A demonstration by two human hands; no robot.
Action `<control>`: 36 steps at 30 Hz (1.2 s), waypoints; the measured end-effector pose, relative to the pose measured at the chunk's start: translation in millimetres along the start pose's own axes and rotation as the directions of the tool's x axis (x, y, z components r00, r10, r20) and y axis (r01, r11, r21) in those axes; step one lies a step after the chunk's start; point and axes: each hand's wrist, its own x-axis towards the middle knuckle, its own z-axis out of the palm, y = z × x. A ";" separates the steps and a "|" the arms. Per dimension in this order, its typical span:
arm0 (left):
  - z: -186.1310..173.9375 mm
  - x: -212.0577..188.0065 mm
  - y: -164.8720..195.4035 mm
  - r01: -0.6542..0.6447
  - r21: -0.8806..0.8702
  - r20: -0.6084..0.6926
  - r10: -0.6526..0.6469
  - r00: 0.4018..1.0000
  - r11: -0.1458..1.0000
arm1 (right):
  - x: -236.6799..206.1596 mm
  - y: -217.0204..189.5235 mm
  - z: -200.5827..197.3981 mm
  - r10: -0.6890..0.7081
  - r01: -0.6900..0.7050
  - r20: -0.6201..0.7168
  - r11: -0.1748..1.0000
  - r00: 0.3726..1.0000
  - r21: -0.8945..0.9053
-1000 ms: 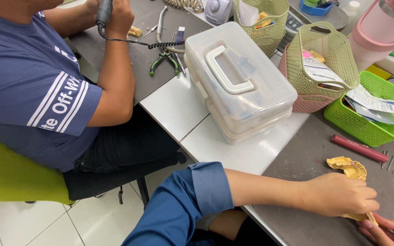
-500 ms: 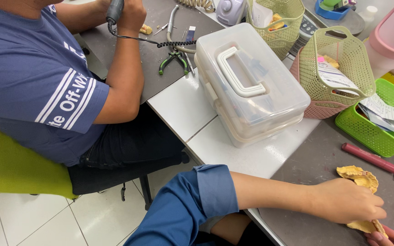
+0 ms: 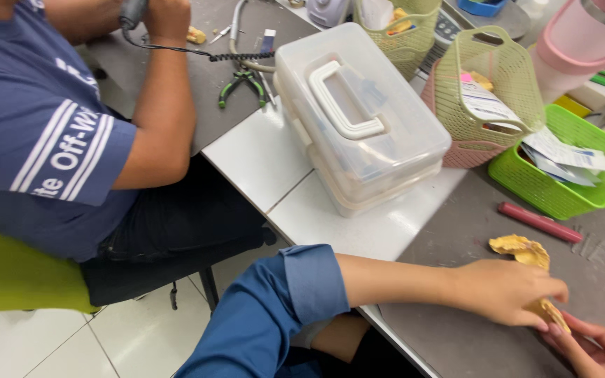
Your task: The person assembles a dental prosthesis by placing small teeth into a yellow mold, applying red material with a brush, and adjusting the components. They also use a rotary tool to modify the mold.
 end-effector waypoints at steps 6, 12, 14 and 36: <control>-21.5 8.4 46.6 0.314 -0.398 0.258 -0.223 0.940 0.862 | -41.6 -96.3 -0.6 -0.148 0.151 0.049 0.986 0.988 -0.071; -30.7 13.8 110.4 0.612 -0.726 0.619 -0.091 0.780 0.314 | -63.6 -150.4 -8.9 -0.299 0.310 0.133 0.948 0.945 -0.075; -25.6 15.7 120.0 0.636 -0.711 0.636 -0.110 0.763 0.301 | -66.3 -160.1 -11.7 -0.447 0.484 0.190 0.835 0.874 -0.262; 51.5 13.2 118.6 0.562 -0.701 0.469 -0.310 0.827 0.439 | -80.7 -173.8 -49.0 -0.723 0.751 0.379 0.288 0.577 -0.594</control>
